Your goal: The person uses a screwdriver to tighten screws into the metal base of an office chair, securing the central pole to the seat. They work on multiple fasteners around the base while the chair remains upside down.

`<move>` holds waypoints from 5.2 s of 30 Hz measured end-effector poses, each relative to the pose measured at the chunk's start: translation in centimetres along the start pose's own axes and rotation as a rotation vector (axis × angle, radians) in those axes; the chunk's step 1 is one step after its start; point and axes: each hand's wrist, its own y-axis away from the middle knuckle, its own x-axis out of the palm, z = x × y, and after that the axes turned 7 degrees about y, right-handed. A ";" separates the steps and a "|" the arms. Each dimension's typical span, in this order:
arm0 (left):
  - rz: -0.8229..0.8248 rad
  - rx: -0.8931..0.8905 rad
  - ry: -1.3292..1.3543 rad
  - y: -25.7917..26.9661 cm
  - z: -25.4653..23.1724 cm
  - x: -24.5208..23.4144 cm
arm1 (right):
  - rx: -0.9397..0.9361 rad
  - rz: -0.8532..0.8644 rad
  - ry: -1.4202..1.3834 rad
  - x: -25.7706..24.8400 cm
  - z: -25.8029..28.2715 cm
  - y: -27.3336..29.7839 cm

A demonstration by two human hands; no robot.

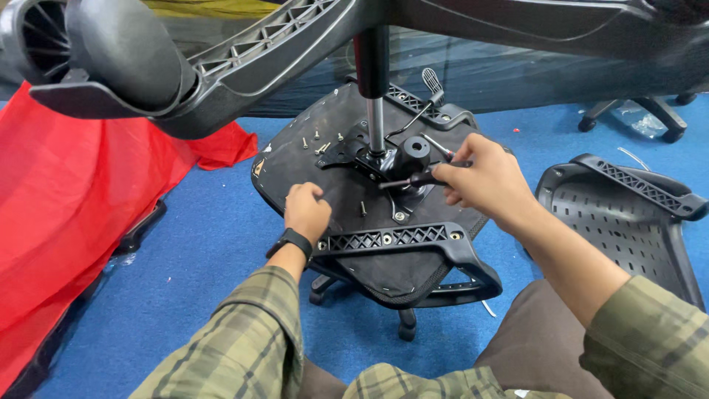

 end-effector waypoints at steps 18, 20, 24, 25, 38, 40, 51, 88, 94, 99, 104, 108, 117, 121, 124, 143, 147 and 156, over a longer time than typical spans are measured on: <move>0.059 -0.878 0.227 1.3 0.2 -6.2 | 0.452 0.424 -0.701 9.0 -4.3 -1.3; 0.055 -0.884 0.242 1.4 -0.3 -6.4 | 0.466 0.434 -0.704 9.8 -4.5 -2.0; 0.058 -0.912 0.257 1.7 -0.9 -6.3 | 0.285 0.459 -0.540 11.8 -4.8 -3.6; 0.069 -0.914 0.281 1.7 -1.0 -6.4 | 0.262 0.428 -0.430 12.1 -4.9 -3.7; 0.344 -0.997 0.557 2.8 -1.2 -4.9 | -0.017 0.165 0.566 13.5 -3.7 -4.4; 0.434 -1.016 0.506 2.4 -1.8 -5.4 | -0.064 0.173 0.571 13.7 -3.9 -4.5; 0.308 -0.265 -0.409 0.3 0.7 -7.0 | -0.161 0.154 0.645 14.1 -4.7 -4.9; 0.408 -0.091 -0.476 4.7 -6.8 -9.2 | 0.124 0.205 0.122 16.8 -4.8 -6.3; 0.144 -0.202 -0.165 4.5 -3.6 -10.6 | 0.119 0.213 0.133 16.6 -4.7 -6.1; -0.161 -0.391 0.180 5.6 -2.6 -9.7 | 0.087 0.190 0.256 16.2 -4.0 -4.9; -0.766 -1.096 0.668 6.0 1.4 -5.5 | 0.031 0.115 0.332 17.2 -3.4 -4.3; -0.651 -1.431 0.649 9.0 5.6 0.9 | 0.055 0.080 0.303 17.4 -2.6 -3.8; 0.556 -1.216 0.110 18.7 17.9 13.0 | 0.116 -0.054 0.459 18.8 -2.2 -3.7; 0.845 -0.782 0.077 21.1 22.3 18.0 | 0.057 -0.023 0.365 18.7 -3.3 -3.9; 0.876 -0.497 -0.014 22.6 24.6 22.5 | 0.037 -0.030 0.360 18.6 -3.9 -4.2; 0.913 -0.194 0.017 31.0 21.1 34.2 | 0.074 0.047 0.318 18.2 -3.2 -4.6; 1.005 -0.235 0.061 31.7 19.4 34.6 | 0.065 0.067 0.296 17.8 -3.5 -4.6; 1.234 -0.373 0.145 30.9 14.5 34.0 | 0.068 0.099 0.213 17.5 -3.8 -4.7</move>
